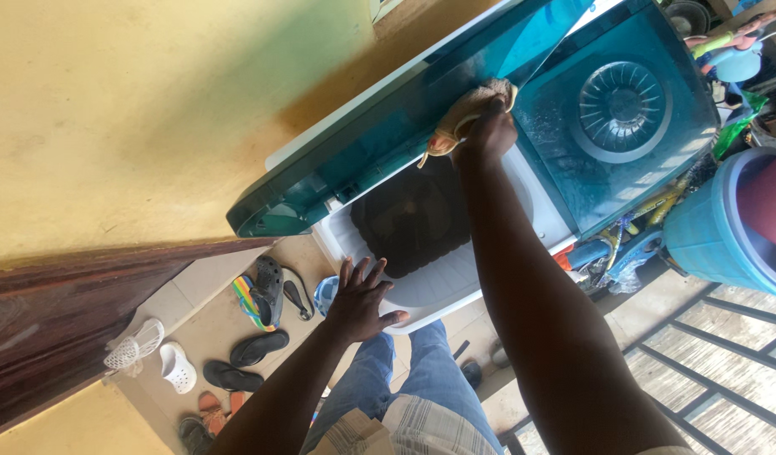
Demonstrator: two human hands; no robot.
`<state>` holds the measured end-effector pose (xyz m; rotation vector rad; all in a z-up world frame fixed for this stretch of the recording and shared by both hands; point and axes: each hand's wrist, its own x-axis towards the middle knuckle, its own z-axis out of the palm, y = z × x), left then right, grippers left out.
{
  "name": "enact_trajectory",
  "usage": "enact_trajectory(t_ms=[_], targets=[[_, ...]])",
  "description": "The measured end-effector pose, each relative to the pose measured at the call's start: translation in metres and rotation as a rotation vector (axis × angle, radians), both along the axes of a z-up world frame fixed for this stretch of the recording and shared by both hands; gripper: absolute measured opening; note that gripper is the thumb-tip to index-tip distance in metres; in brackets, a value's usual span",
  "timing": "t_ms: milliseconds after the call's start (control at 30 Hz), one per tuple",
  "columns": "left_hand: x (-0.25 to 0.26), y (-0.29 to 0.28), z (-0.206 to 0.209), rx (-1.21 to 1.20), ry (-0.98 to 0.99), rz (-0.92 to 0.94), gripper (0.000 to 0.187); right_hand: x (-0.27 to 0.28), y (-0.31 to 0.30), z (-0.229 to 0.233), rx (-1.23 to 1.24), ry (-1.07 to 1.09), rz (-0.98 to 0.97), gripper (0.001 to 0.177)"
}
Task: The person wipes the inside and outside of a twin-tub washing machine with a cloth.
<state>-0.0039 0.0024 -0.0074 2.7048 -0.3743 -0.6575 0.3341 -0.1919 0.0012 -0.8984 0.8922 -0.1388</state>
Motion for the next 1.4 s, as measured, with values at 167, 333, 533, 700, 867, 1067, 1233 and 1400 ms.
enact_trajectory(t_ms=[167,333,533,700,867,1067,1233,1400], targets=[[-0.002,0.001,0.000,-0.011,-0.035,-0.012,0.082,0.009,-0.015,0.027,0.276,-0.086,-0.013,0.049],[0.000,0.000,0.001,0.014,-0.023,-0.021,0.082,0.010,-0.021,0.072,0.373,-0.289,-0.016,0.059],[0.003,-0.002,0.011,0.045,0.032,-0.022,0.084,-0.005,-0.036,0.142,0.155,-0.860,0.068,0.066],[0.006,-0.002,0.013,0.053,0.077,-0.015,0.085,0.001,-0.008,0.118,-0.714,-0.808,0.049,0.044],[0.005,-0.003,0.015,0.062,0.076,-0.023,0.085,-0.003,-0.002,0.058,-0.994,-0.656,0.169,0.028],[0.005,-0.002,0.016,0.070,0.092,-0.019,0.084,-0.005,-0.012,0.101,0.253,-0.688,0.207,0.061],[0.004,-0.003,0.013,0.064,0.064,-0.020,0.084,-0.002,-0.023,0.146,0.209,-0.961,0.238,0.103],[0.004,-0.002,0.010,0.059,0.032,-0.026,0.084,-0.016,0.002,0.181,-0.207,-0.744,0.231,0.104]])
